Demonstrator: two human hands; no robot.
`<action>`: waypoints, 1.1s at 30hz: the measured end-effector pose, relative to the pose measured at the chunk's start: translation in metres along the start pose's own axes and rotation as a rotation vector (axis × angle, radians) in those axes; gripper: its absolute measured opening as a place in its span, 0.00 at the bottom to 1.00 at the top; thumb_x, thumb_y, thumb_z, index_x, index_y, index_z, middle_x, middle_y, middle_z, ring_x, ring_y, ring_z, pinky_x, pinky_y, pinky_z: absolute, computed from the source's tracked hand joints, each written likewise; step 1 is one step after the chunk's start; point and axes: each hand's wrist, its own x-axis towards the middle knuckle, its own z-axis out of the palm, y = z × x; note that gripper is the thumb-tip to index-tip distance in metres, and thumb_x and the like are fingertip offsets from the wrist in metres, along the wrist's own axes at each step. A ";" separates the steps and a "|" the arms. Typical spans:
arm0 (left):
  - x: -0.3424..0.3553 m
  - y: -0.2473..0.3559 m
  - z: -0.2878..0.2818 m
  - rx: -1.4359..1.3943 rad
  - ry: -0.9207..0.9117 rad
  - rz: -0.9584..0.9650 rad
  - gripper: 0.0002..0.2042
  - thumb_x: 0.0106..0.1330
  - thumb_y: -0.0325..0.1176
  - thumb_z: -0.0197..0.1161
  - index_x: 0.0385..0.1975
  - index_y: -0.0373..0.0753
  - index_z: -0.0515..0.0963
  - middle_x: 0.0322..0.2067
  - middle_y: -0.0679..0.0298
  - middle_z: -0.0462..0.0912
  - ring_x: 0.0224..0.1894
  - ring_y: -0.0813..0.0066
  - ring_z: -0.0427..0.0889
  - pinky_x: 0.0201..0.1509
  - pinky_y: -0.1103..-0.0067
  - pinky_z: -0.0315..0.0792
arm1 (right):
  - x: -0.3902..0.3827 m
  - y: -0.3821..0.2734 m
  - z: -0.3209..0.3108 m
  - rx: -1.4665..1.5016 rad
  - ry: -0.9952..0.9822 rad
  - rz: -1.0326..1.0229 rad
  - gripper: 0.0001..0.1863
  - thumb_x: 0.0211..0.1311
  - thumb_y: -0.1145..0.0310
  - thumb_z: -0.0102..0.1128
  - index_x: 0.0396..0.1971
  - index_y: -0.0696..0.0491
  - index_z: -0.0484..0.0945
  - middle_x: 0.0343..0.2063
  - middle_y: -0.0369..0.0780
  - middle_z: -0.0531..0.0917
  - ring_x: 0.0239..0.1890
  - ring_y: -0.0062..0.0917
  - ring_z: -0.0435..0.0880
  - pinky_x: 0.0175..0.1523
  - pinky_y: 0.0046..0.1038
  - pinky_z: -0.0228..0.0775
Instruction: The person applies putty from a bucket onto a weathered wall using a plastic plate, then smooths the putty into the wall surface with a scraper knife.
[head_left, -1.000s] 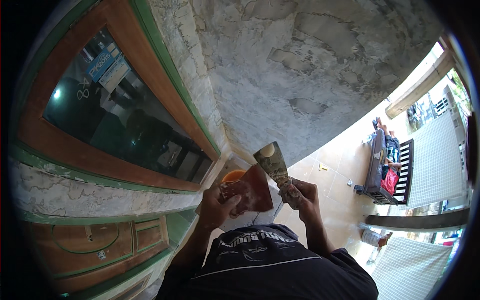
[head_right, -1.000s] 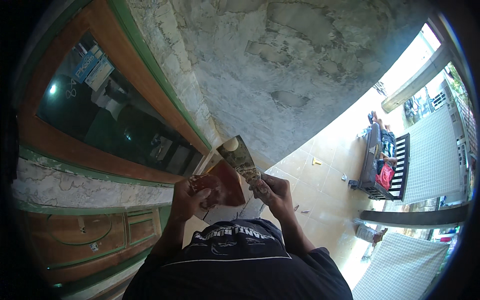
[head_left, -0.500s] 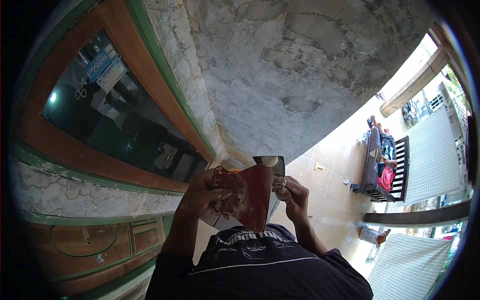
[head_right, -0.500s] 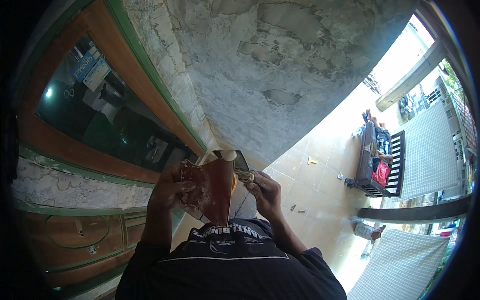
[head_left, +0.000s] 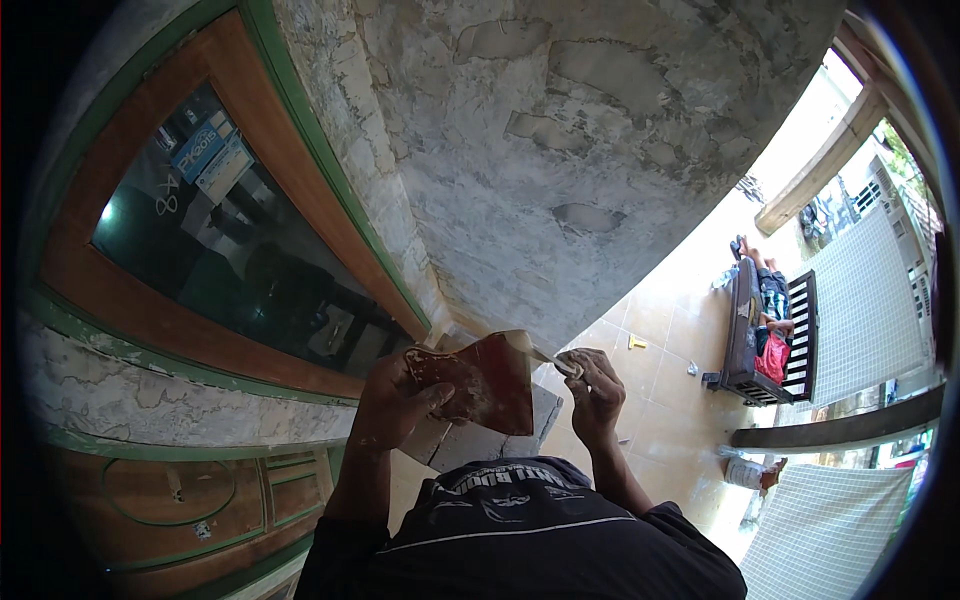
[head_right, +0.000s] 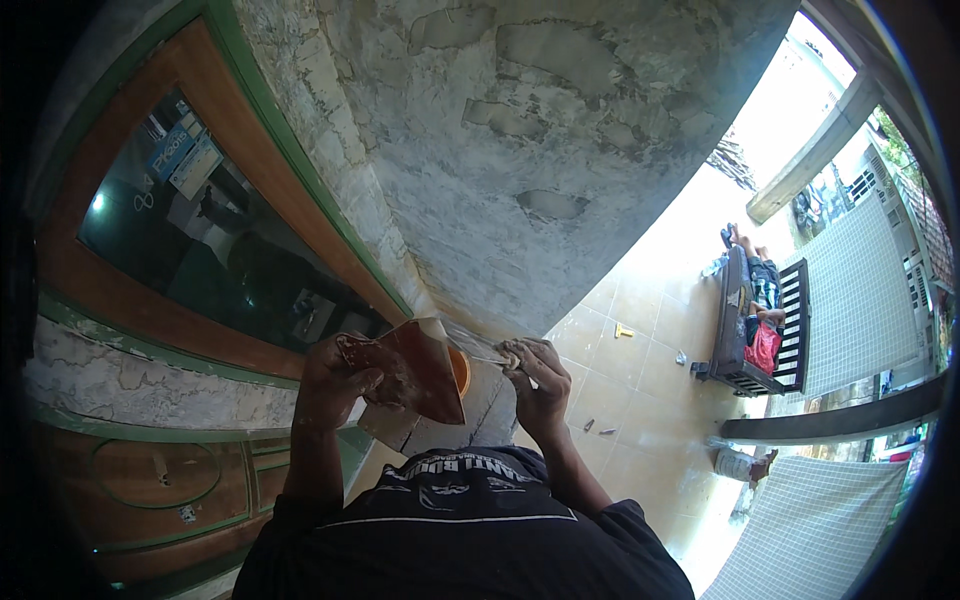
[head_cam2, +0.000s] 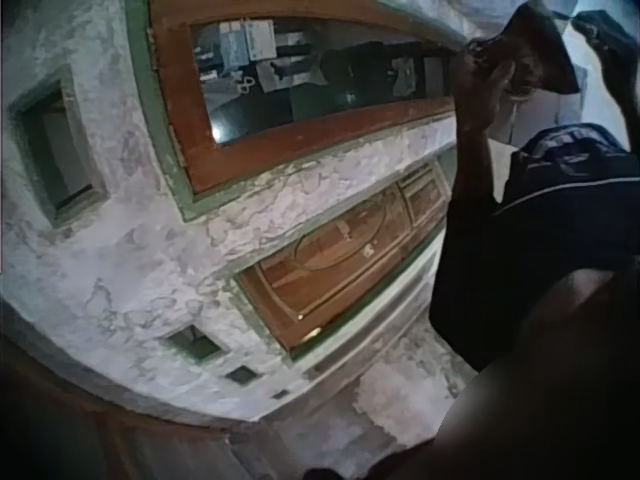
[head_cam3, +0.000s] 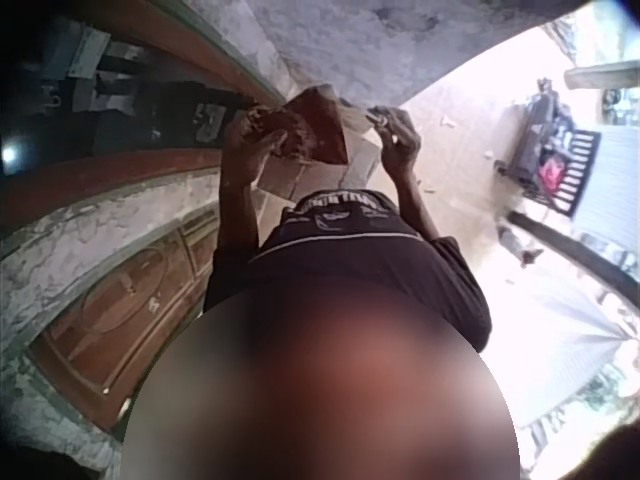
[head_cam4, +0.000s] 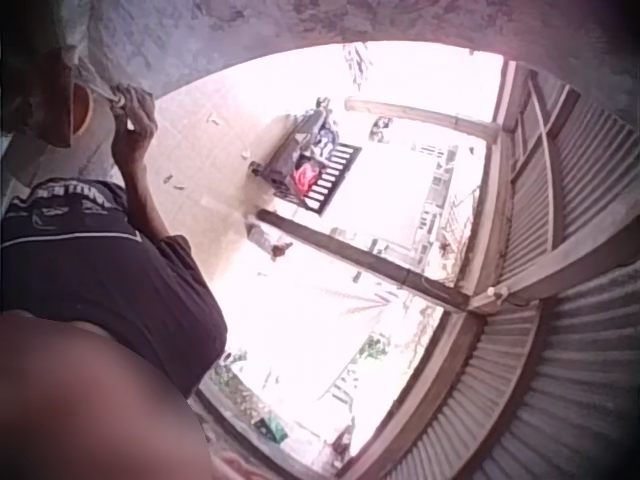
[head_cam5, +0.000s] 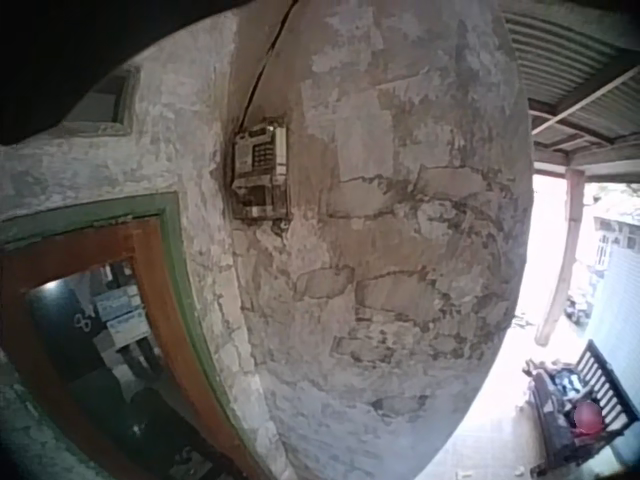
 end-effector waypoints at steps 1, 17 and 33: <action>0.000 -0.004 -0.001 0.033 0.046 0.036 0.11 0.58 0.16 0.57 0.41 0.28 0.71 0.36 0.55 0.81 0.35 0.72 0.82 0.38 0.76 0.79 | 0.000 -0.002 0.000 0.006 0.002 0.004 0.09 0.56 0.76 0.55 0.34 0.64 0.79 0.32 0.44 0.80 0.37 0.30 0.77 0.43 0.27 0.69; 0.053 -0.040 0.021 -0.285 0.146 0.062 0.11 0.60 0.30 0.58 0.39 0.31 0.72 0.26 0.60 0.78 0.23 0.77 0.78 0.24 0.81 0.74 | -0.015 0.004 -0.020 0.629 -0.208 0.588 0.19 0.64 0.56 0.55 0.33 0.61 0.79 0.20 0.30 0.74 0.20 0.10 0.65 0.23 0.15 0.53; 0.079 -0.044 0.008 -0.422 0.008 0.002 0.09 0.62 0.30 0.56 0.37 0.32 0.73 0.22 0.64 0.75 0.21 0.78 0.75 0.24 0.83 0.72 | 0.004 0.011 -0.016 0.677 -0.315 0.662 0.19 0.65 0.57 0.53 0.36 0.60 0.79 0.20 0.33 0.74 0.17 0.12 0.65 0.21 0.15 0.53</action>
